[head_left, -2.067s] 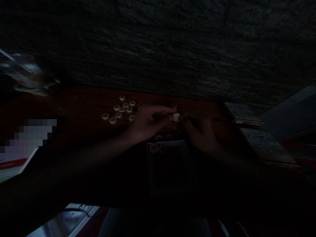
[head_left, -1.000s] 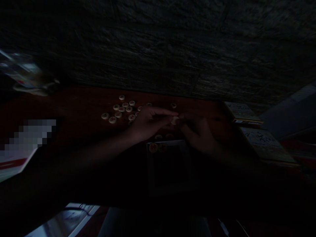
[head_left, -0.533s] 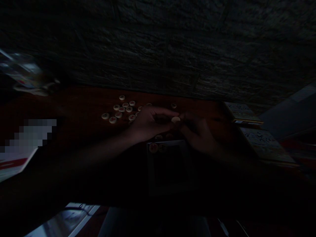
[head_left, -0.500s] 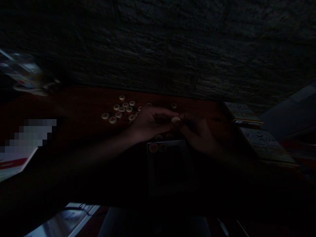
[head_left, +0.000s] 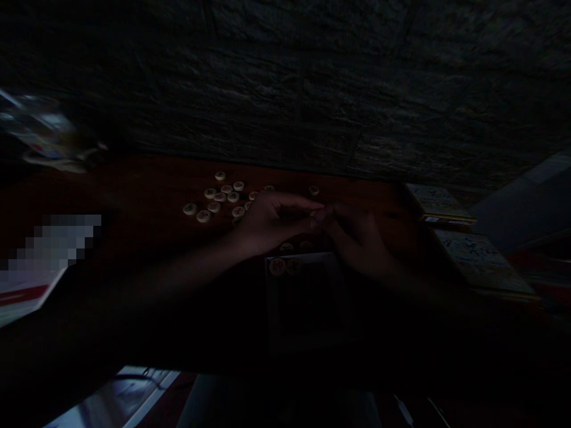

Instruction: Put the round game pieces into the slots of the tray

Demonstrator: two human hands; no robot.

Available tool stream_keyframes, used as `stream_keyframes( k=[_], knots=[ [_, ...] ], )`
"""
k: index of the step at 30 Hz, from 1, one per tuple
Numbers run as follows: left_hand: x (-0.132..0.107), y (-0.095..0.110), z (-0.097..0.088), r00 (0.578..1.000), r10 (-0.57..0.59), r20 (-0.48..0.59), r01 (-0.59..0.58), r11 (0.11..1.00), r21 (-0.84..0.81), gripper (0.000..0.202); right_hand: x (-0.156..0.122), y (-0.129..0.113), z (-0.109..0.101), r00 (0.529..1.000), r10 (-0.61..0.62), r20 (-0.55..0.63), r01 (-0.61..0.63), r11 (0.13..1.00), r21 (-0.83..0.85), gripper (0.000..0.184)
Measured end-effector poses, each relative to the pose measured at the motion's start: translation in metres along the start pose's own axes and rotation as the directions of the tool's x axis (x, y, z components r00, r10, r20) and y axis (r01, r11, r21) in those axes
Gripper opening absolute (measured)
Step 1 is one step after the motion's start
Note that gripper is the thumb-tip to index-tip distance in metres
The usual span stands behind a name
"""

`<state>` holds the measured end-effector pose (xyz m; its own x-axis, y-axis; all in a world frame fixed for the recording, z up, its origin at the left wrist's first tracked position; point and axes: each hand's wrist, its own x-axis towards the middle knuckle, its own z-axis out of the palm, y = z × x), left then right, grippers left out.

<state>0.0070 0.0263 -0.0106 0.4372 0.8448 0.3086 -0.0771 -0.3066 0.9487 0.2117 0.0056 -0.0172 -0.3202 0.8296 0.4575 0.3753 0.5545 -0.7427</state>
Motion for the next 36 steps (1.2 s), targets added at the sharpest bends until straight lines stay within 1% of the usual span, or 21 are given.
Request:
stream_keyframes(
  k=[5, 8, 10, 12, 15, 18, 22, 26, 29, 32, 36],
  knots=[
    [-0.0001, 0.0000, 0.0018, 0.997, -0.077, -0.015, 0.074, 0.988, -0.134, 0.028, 0.0000, -0.0008, -0.0001, 1.000, 0.013, -0.005, -0.013, 1.000, -0.022, 0.032],
    [0.0005, 0.0004, 0.0019, 0.994, -0.109, -0.018, 0.105, 0.980, -0.168, 0.029, -0.0008, 0.0002, -0.0003, 1.000, 0.011, -0.007, -0.012, 0.999, -0.039, 0.034],
    [0.0009, 0.0004, 0.0011, 0.995, -0.096, -0.010, 0.094, 0.985, -0.144, 0.029, -0.0013, 0.0014, -0.0005, 1.000, 0.007, -0.003, -0.007, 0.999, -0.034, 0.034],
    [0.0010, 0.0003, 0.0001, 0.998, -0.058, 0.005, 0.058, 0.994, -0.093, 0.028, -0.0014, 0.0025, -0.0006, 1.000, 0.011, -0.004, -0.011, 0.999, -0.031, 0.034],
    [0.0009, 0.0001, -0.0007, 1.000, -0.010, 0.025, 0.010, 1.000, -0.009, 0.029, -0.0008, 0.0028, -0.0005, 0.999, 0.033, -0.013, -0.034, 0.999, -0.040, 0.039],
    [0.0011, -0.0002, -0.0003, 1.000, -0.003, 0.030, 0.003, 1.000, -0.006, 0.035, -0.0002, 0.0016, 0.0000, 0.998, 0.051, -0.025, -0.052, 0.998, -0.027, 0.042],
    [0.0012, -0.0002, 0.0001, 0.999, -0.036, 0.014, 0.036, 0.998, -0.056, 0.037, -0.0007, -0.0011, 0.0002, 0.999, 0.049, -0.017, -0.049, 0.999, 0.014, 0.037],
    [0.0004, 0.0016, 0.0005, 0.998, -0.065, -0.024, 0.062, 0.993, -0.100, 0.037, -0.0014, -0.0012, -0.0008, 0.999, 0.042, -0.010, -0.041, 0.999, 0.032, 0.026],
    [0.0003, 0.0027, 0.0009, 0.995, -0.094, -0.032, 0.086, 0.979, -0.183, 0.033, -0.0018, 0.0022, -0.0010, 1.000, 0.030, 0.000, -0.029, 0.999, 0.019, 0.018],
    [0.0011, 0.0027, 0.0008, 0.991, -0.124, -0.047, 0.108, 0.958, -0.265, 0.031, -0.0022, 0.0051, -0.0001, 1.000, 0.006, -0.003, -0.006, 1.000, 0.005, 0.016],
    [0.0020, 0.0036, 0.0004, 0.988, -0.148, -0.045, 0.132, 0.958, -0.256, 0.032, -0.0030, 0.0044, 0.0013, 0.998, -0.037, -0.055, 0.036, 0.999, -0.014, 0.019]
  ],
)
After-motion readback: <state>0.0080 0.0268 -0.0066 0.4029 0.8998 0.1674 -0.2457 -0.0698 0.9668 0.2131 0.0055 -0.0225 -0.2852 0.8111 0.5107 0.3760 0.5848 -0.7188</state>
